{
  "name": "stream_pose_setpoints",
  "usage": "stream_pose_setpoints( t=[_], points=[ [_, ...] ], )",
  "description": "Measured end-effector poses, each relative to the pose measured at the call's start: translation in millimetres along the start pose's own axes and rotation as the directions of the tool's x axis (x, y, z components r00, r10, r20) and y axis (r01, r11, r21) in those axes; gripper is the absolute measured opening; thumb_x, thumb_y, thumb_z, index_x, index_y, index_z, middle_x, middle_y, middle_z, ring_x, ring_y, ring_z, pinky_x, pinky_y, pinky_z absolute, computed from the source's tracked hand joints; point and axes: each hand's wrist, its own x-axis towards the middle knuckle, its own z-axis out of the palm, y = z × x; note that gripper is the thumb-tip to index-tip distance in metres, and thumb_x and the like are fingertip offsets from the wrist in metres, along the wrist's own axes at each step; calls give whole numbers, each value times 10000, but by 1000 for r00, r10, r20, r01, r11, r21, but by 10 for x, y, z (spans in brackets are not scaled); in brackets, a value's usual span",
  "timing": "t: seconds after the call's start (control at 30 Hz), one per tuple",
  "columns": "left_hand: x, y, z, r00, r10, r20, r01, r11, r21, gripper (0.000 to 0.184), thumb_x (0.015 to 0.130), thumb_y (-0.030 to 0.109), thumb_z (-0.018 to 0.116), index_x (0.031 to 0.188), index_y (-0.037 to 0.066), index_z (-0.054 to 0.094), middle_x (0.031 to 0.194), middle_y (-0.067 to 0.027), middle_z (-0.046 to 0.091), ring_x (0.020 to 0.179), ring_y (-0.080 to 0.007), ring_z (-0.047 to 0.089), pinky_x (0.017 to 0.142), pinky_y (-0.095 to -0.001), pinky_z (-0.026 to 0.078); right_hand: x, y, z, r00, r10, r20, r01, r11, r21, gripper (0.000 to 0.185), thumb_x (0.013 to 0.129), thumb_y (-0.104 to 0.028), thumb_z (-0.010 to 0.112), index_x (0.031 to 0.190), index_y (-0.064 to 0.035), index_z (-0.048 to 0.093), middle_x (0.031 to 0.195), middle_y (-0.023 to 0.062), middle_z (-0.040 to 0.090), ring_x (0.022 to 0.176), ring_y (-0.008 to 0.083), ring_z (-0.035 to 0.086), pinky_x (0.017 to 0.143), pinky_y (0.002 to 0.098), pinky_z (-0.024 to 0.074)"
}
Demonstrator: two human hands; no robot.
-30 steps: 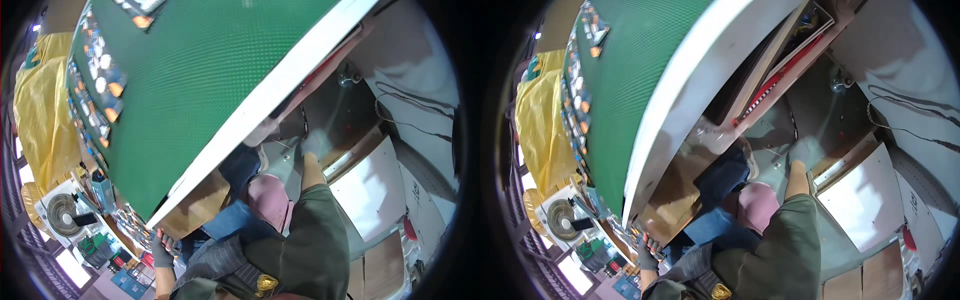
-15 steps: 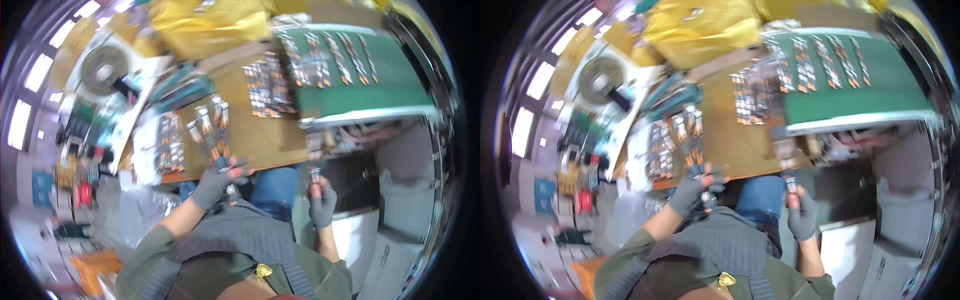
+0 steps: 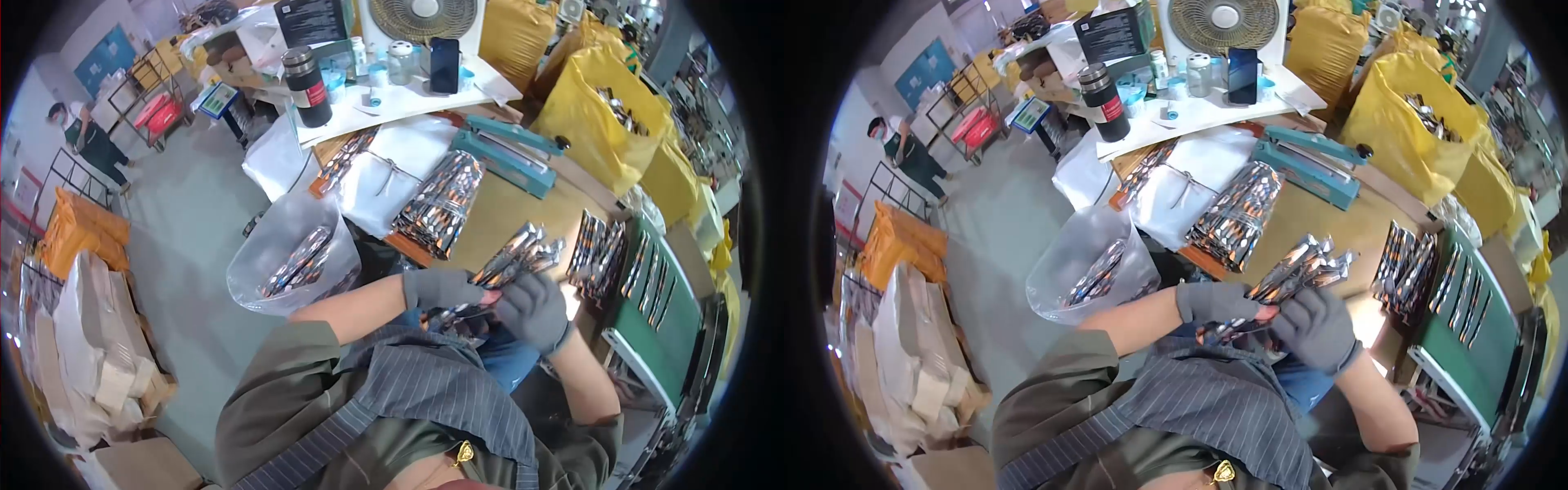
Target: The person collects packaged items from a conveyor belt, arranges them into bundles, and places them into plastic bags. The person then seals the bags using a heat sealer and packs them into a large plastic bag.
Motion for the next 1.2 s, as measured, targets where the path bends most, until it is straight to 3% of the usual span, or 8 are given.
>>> stream_pose_setpoints(
  t=[0.13, 0.23, 0.4, 0.53, 0.73, 0.83, 0.93, 1.2],
  points=[
    [-19, -244, -658, 984, 159, -78, -175, 929, -325, 298, 887, 217, 639, 1092, 8, 584, 872, -75, 654, 654, -135, 618, 499, -264, 491, 615, 305, 224, 966, 140, -220, -163, 983, -90, 391, 673, -197, 668, 1043, -82, 612, 1137, 115, 574, 1118, 310, 521, 948, 457, 408],
    [-117, 136, -1311, 605, 332, -724, -322, 933, 158, 408, 814, 313, 720, 1064, 17, 592, 849, -71, 652, 739, -151, 621, 630, -287, 495, 811, 563, 226, 804, 485, -343, -480, 871, 107, 698, 702, -144, 718, 1333, -32, 442, 1267, 211, 490, 1163, 387, 480, 997, 479, 371],
    [95, 646, -3310, 111, 588, -801, 543, 639, 544, 657, 812, 590, 602, 1026, -25, 509, 869, -248, 644, 853, -423, 640, 736, -472, 502, 321, 566, 950, 634, 768, -90, -730, 632, 261, 636, 769, -144, 690, 1333, -4, 432, 1262, 231, 494, 1136, 407, 487, 965, 444, 404],
    [436, 732, -4068, 84, 600, -796, 884, 324, 338, 469, 840, 441, 625, 1033, 23, 538, 1013, -171, 616, 886, -330, 650, 721, -465, 517, -193, 332, 1362, 533, 833, 146, -821, 469, 324, 611, 760, -122, 691, 1310, -11, 449, 1223, 223, 526, 1107, 396, 521, 943, 443, 433],
    [663, 783, -4029, 276, 955, 110, 783, -290, 550, 95, 847, 176, 547, 909, 114, 586, 849, -67, 569, 785, -217, 599, 603, -399, 479, -527, 186, 1486, 297, 934, 199, -923, 227, 310, 489, 827, -151, 644, 1271, -5, 498, 1135, 197, 557, 1003, 337, 578, 846, 402, 483],
    [354, 713, -3363, 282, 959, 12, 508, -160, 846, 97, 844, 147, 530, 921, 121, 584, 790, -78, 571, 703, -232, 598, 574, -404, 482, -620, 151, 1624, 267, 943, 199, -912, 181, 368, 477, 810, -127, 645, 1255, -17, 509, 1168, 202, 550, 1045, 359, 562, 885, 419, 469],
    [227, -192, -3338, 586, 712, -386, 658, -140, 740, 172, 839, 195, 562, 982, 98, 569, 845, -97, 633, 672, -273, 645, 618, -386, 527, -765, 102, 1851, 412, 905, 104, -900, 386, 204, 475, 763, -93, 657, 1215, -22, 529, 1182, 192, 551, 1069, 363, 545, 907, 431, 454],
    [605, -431, -4237, 495, 523, -694, 763, 121, 634, 404, 851, 251, 527, 1188, 29, 556, 1150, -221, 601, 1065, -353, 583, 909, -437, 457, -835, 11, 1907, 458, 885, 88, -878, 435, 200, 432, 715, -51, 658, 1140, -45, 579, 1211, 170, 560, 1117, 358, 519, 965, 440, 415]
  ],
)
